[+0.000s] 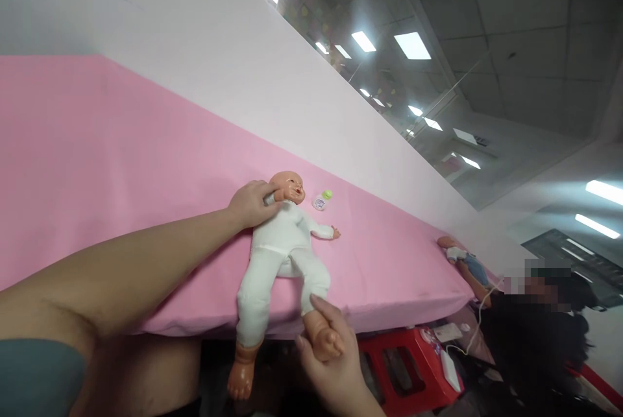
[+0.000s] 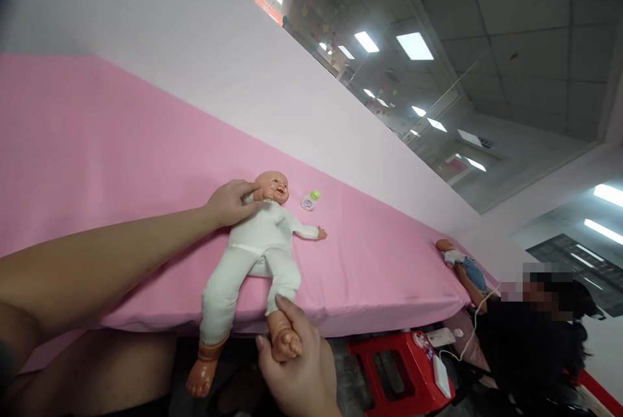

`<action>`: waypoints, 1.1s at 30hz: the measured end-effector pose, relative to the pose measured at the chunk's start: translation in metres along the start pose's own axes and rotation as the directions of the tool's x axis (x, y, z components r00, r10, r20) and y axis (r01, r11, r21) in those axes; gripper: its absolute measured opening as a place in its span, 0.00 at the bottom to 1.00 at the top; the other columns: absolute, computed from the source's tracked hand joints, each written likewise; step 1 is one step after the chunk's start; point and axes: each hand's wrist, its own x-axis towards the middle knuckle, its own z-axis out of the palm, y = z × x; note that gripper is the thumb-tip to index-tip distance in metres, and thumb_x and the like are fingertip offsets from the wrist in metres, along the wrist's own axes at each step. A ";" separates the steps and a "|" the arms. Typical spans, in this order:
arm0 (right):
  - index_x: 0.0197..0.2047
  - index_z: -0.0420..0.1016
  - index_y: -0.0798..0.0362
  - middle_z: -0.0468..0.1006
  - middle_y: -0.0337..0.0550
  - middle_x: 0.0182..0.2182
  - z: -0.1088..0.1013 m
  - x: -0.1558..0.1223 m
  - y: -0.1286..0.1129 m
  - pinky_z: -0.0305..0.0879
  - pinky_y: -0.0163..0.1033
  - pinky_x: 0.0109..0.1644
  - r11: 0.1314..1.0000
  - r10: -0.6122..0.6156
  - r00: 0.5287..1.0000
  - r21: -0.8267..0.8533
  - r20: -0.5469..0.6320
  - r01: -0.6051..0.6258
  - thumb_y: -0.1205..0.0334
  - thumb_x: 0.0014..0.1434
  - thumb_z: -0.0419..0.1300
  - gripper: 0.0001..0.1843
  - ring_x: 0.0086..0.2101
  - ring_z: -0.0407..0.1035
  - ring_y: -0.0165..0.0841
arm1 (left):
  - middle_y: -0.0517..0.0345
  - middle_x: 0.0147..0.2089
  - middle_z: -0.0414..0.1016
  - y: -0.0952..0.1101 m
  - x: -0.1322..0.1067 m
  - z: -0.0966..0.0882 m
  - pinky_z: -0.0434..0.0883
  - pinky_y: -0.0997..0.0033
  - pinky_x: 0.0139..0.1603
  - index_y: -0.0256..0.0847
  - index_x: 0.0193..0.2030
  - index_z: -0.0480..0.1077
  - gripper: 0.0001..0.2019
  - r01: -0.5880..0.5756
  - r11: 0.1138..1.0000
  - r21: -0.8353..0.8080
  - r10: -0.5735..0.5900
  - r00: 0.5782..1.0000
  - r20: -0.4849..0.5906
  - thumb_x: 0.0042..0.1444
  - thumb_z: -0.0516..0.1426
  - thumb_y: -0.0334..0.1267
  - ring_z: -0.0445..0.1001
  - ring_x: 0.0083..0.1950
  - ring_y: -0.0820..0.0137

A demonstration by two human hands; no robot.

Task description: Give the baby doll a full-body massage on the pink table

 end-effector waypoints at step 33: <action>0.61 0.74 0.54 0.82 0.51 0.53 0.063 0.114 0.019 0.80 0.42 0.55 0.961 0.031 0.998 0.275 -0.062 -0.012 0.61 0.59 0.65 0.27 0.50 0.80 0.41 | 0.55 0.55 0.77 0.006 -0.002 0.006 0.67 0.52 0.64 0.51 0.61 0.74 0.22 -0.220 0.975 0.008 0.217 0.969 0.119 0.60 0.60 0.43 0.72 0.59 0.55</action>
